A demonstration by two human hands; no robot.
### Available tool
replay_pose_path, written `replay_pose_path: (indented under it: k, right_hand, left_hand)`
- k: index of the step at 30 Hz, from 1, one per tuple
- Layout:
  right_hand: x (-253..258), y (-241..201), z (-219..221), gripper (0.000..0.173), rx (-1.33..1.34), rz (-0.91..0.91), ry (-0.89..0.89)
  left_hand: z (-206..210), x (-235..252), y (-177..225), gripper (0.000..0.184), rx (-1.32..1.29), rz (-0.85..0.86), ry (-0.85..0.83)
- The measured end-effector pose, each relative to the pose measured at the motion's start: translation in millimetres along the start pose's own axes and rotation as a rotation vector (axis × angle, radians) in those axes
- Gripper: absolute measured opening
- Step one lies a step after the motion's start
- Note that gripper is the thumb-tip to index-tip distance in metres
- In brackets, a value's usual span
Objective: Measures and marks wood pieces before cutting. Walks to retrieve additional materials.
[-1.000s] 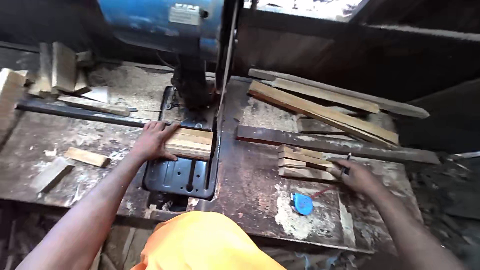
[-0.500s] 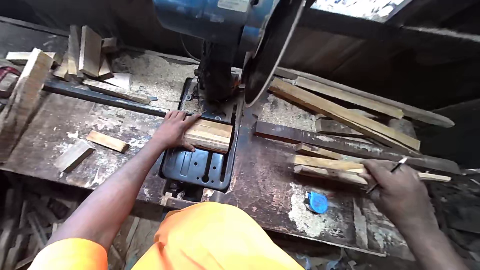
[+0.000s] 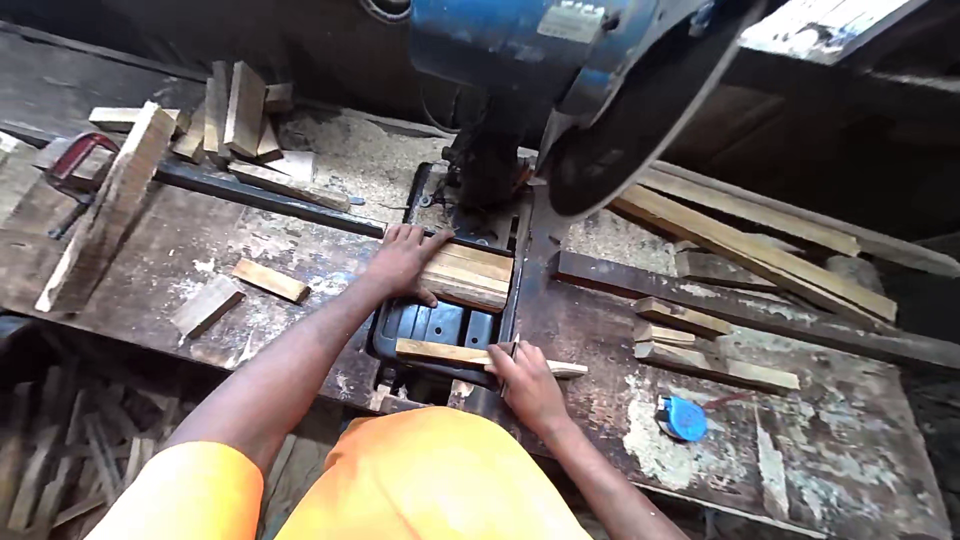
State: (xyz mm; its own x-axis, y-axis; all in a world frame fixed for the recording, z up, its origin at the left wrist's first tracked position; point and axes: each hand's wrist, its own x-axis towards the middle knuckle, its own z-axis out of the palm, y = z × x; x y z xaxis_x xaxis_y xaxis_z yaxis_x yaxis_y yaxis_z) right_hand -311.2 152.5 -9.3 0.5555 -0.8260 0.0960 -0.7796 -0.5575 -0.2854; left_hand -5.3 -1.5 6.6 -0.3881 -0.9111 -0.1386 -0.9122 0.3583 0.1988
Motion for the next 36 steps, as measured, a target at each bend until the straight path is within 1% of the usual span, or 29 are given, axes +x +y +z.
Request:
replay_pose_path:
  k: [3, 7, 10, 12, 14, 16, 17, 19, 21, 24, 27, 29, 32, 36]
  right_hand:
    - [-1.8, -4.0, 9.8, 0.031, 0.011, 0.054, 0.027]
    - [-12.9, -2.6, 11.9, 0.041, -0.033, 0.128, 0.009]
    - [-20.9, 0.9, 10.0, 0.033, -0.028, 0.228, 0.049]
    - [-23.9, 1.5, 8.5, 0.028, -0.016, 0.263, 0.091]
    - [-25.7, -0.5, 7.3, 0.026, -0.008, 0.286, 0.105]
    - [-25.5, -3.9, 5.9, 0.031, -0.001, 0.310, 0.082]
    - [-24.7, -5.6, 3.6, 0.039, 0.019, 0.324, 0.058]
    - [-20.6, -9.2, -3.6, 0.055, 0.102, 0.355, 0.042]
    - [-9.8, -13.2, -13.4, 0.062, 0.210, 0.412, 0.060]
    - [19.0, -15.2, -24.0, 0.063, 0.393, 0.553, 0.093]
    - [48.7, -6.6, -18.3, 0.063, 0.657, 0.731, 0.192]
    - [64.1, 0.7, -12.8, 0.063, 0.777, 0.806, 0.244]
    - [77.9, 4.3, -8.4, 0.064, 0.843, 0.867, 0.256]
    - [83.9, 3.5, -6.7, 0.065, 0.823, 0.869, 0.220]
  left_hand:
    - [-1.2, 0.2, -1.9, 0.134, -0.024, 0.019, -0.005]
    - [0.1, 0.3, -3.9, 0.133, -0.044, 0.028, 0.002]
    - [1.6, 1.6, -4.7, 0.132, -0.057, 0.032, 0.009]
    - [2.5, 2.4, -5.3, 0.132, -0.049, 0.035, 0.009]
    - [4.4, 2.7, -6.3, 0.131, -0.048, 0.042, 0.017]
    - [5.4, 2.8, -6.6, 0.131, -0.049, 0.043, 0.013]
    - [5.8, 2.6, -6.6, 0.132, -0.051, 0.044, 0.013]
    - [6.0, 1.9, -6.7, 0.132, -0.057, 0.048, 0.017]
    - [6.7, 1.6, -7.6, 0.132, -0.063, 0.054, 0.026]
    - [5.5, 1.1, -7.7, 0.132, -0.059, 0.053, 0.020]
    - [4.1, -1.0, -5.2, 0.131, -0.050, 0.033, 0.019]
    - [2.7, -3.7, -3.1, 0.131, -0.062, 0.006, 0.014]
    - [3.1, -8.8, -0.2, 0.130, -0.090, -0.025, 0.048]
    - [3.1, -15.4, 2.6, 0.129, -0.083, -0.049, 0.059]
